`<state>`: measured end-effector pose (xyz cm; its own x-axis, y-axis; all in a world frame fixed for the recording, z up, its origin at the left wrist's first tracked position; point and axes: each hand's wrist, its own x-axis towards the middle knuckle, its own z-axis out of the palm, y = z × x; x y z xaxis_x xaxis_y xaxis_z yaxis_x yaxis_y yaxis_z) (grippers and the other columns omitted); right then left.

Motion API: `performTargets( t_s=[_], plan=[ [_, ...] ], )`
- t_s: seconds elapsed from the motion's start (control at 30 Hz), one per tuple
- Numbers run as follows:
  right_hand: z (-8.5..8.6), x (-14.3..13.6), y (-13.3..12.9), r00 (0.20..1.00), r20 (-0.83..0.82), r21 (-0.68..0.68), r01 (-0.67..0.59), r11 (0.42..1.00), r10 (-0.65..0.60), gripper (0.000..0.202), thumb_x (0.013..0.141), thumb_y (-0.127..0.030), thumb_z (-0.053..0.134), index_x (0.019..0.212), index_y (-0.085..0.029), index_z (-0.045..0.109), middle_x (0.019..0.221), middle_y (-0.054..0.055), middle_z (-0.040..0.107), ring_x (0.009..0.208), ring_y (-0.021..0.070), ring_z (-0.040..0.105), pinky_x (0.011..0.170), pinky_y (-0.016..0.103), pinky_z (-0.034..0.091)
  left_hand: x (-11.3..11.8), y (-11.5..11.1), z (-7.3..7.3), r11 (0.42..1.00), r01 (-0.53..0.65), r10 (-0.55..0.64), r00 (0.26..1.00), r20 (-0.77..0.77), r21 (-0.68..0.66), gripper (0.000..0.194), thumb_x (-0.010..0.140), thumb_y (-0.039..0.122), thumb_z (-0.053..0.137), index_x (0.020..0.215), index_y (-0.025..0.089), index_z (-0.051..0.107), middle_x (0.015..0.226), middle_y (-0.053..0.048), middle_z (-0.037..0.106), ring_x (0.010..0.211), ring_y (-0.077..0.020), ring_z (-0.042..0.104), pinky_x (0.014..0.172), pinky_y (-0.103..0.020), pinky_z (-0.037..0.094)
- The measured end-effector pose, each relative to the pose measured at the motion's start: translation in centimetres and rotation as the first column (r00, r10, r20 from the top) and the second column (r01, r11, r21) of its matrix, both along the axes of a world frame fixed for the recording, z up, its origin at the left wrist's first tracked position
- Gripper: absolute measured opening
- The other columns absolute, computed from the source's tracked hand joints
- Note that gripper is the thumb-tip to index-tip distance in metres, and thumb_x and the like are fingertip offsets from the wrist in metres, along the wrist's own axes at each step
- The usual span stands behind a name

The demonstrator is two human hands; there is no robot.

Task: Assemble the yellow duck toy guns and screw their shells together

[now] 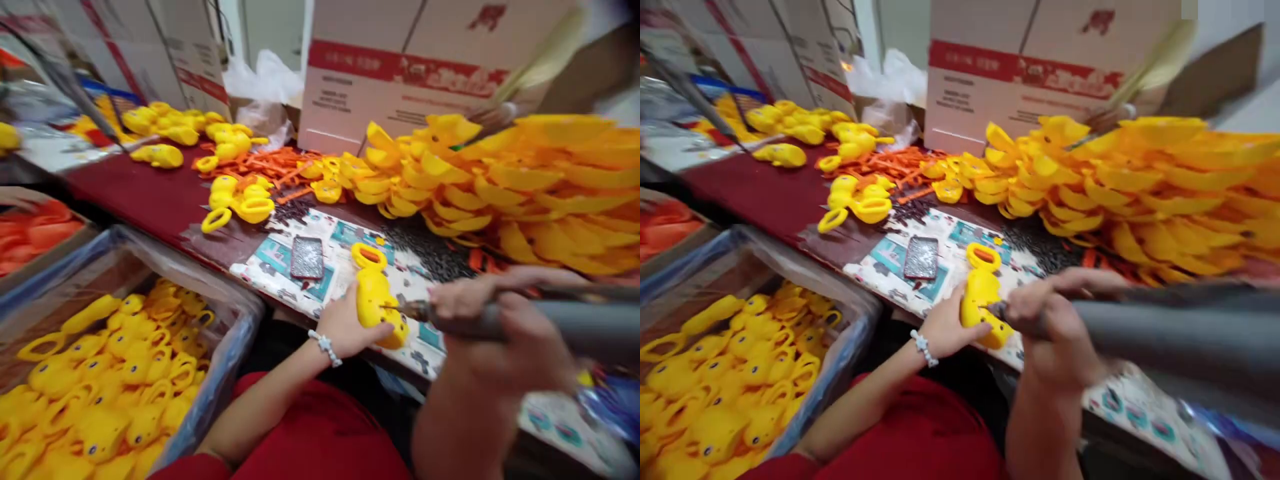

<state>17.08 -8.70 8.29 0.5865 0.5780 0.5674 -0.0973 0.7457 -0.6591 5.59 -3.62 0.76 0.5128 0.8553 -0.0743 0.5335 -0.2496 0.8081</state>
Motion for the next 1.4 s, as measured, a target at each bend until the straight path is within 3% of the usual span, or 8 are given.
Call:
performTargets(
  t_s=[0.23, 0.5, 0.73, 0.97, 1.23, 1.4],
  plan=[
    [0.4, -0.3, 2.1, 0.999, 0.029, -0.087, 0.016, 0.996, -0.014, 0.015, 0.069, -0.019, 0.06, 0.08, -0.018, 0.05, 0.046, -0.008, 0.049, 0.037, 0.0106, 0.044, 0.043, 0.024, 0.041, 1.1, 0.0, -1.0, 1.0, -0.015, 0.017, 0.998, 0.065, -0.025, 0.094, 0.065, 0.055, 0.073, 0.14, 0.019, 0.031, 0.118, -0.013, 0.064, 0.107, -0.0318, 0.062, 0.092, -0.044, 0.049],
    [-0.6, 1.0, 2.4, 0.999, 0.048, -0.098, -0.011, 0.995, 0.016, 0.013, 0.07, -0.018, 0.059, 0.079, -0.019, 0.049, 0.046, -0.007, 0.049, 0.036, 0.011, 0.044, 0.043, 0.025, 0.041, 1.3, 0.0, -0.5, 0.997, -0.023, 0.028, 0.998, 0.063, -0.078, 0.093, 0.064, 0.052, 0.074, 0.139, 0.016, 0.032, 0.121, -0.015, 0.062, 0.108, -0.0344, 0.06, 0.093, -0.048, 0.046],
    [-1.0, 1.2, 2.7, 0.993, 0.06, -0.13, -0.091, 0.987, 0.099, 0.012, 0.07, -0.018, 0.058, 0.076, -0.019, 0.048, 0.046, -0.008, 0.048, 0.037, 0.01, 0.044, 0.043, 0.024, 0.041, 1.0, -0.3, 0.0, 0.988, -0.076, 0.099, 0.98, 0.175, -0.132, 0.092, 0.06, 0.039, 0.079, 0.136, 0.013, 0.033, 0.126, -0.017, 0.057, 0.113, -0.0329, 0.057, 0.097, -0.047, 0.046],
    [-2.2, 1.6, 3.0, 0.979, 0.059, -0.106, -0.189, 0.976, 0.196, 0.01, 0.074, -0.02, 0.058, 0.077, -0.019, 0.048, 0.049, -0.006, 0.048, 0.04, 0.01, 0.044, 0.044, 0.024, 0.041, 0.6, -0.3, -1.0, 0.992, -0.001, 0.038, 0.956, 0.292, -0.125, 0.085, 0.064, 0.033, 0.076, 0.138, 0.012, 0.04, 0.136, -0.015, 0.052, 0.123, -0.0309, 0.051, 0.106, -0.044, 0.041],
    [-2.8, 1.8, 2.5, 0.968, 0.081, -0.046, -0.233, 0.971, 0.236, 0.009, 0.076, -0.015, 0.053, 0.085, -0.018, 0.055, 0.054, -0.005, 0.051, 0.044, 0.0103, 0.047, 0.047, 0.026, 0.042, 0.3, -0.3, -0.6, 0.996, 0.029, -0.009, 0.969, 0.245, -0.081, 0.085, 0.067, 0.037, 0.075, 0.14, 0.01, 0.041, 0.125, -0.015, 0.06, 0.112, -0.0288, 0.059, 0.1, -0.04, 0.047],
    [-2.8, 1.3, 2.0, 0.965, 0.059, -0.093, -0.25, 0.964, 0.255, 0.006, 0.08, -0.016, 0.051, 0.085, -0.018, 0.053, 0.06, -0.004, 0.052, 0.049, 0.0106, 0.05, 0.052, 0.029, 0.042, 0.1, -0.8, -0.8, 0.997, 0.05, -0.039, 0.981, 0.19, -0.051, 0.087, 0.07, 0.037, 0.072, 0.142, 0.005, 0.036, 0.137, -0.019, 0.051, 0.126, -0.0291, 0.05, 0.11, -0.038, 0.039]
  ],
)
